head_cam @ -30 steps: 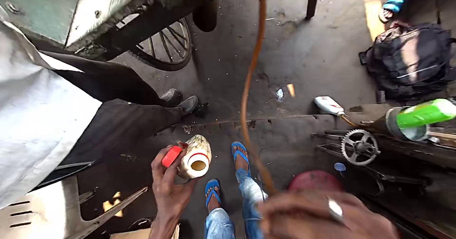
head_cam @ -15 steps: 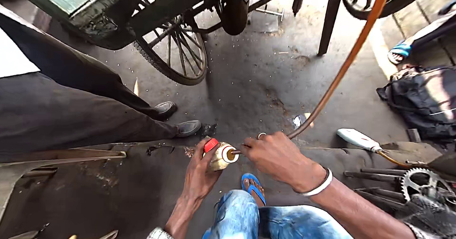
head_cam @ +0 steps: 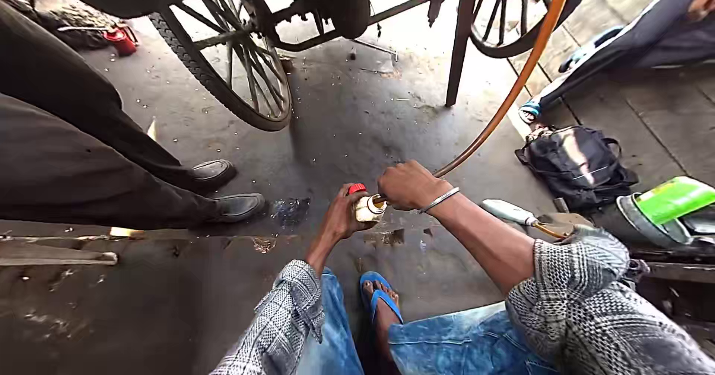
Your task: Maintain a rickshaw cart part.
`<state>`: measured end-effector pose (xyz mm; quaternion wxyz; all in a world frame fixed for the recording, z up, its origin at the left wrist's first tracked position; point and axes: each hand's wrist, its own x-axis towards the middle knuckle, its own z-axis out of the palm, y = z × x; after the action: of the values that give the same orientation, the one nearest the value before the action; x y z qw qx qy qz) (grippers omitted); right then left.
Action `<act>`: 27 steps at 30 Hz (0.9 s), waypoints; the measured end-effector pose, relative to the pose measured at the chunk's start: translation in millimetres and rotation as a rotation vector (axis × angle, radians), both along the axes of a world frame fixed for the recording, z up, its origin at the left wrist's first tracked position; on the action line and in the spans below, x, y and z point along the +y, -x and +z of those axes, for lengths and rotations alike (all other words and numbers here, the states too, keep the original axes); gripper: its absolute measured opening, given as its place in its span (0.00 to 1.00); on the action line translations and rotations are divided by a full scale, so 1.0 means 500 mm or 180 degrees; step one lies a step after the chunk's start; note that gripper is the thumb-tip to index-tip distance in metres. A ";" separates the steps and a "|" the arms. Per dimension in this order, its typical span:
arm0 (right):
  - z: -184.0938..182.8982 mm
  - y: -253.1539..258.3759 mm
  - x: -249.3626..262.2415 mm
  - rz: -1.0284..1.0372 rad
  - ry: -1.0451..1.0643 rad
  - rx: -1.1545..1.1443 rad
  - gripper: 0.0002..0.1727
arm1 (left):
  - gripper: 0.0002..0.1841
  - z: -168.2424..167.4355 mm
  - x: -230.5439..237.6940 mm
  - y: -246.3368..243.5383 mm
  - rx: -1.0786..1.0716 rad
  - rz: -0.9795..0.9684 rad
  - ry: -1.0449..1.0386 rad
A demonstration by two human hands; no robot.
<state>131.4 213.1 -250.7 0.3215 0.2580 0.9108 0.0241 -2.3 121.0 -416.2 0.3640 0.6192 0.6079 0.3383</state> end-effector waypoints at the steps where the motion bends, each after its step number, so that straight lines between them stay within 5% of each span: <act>1: -0.011 0.000 0.000 -0.0048 -0.0037 0.0031 0.07 | 0.43 -0.010 0.004 0.007 0.0041 -0.0031 0.0007; 8: 0.009 -0.013 -0.026 -0.0013 0.0138 0.0018 0.09 | 0.40 0.032 -0.051 -0.003 -0.0134 0.0097 -0.0089; 14: 0.020 -0.039 -0.030 -0.0007 0.0240 0.0088 0.11 | 0.42 -0.022 -0.045 -0.024 -0.0248 0.0046 -0.0290; 27: 0.049 -0.026 -0.022 -0.0335 0.0443 0.0021 0.12 | 0.42 0.036 -0.054 -0.003 0.0173 -0.0100 -0.0307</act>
<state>144.6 202.2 -226.0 0.3364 0.2826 0.8965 -0.0570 -1.0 94.0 -398.4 0.3223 0.6545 0.5908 0.3445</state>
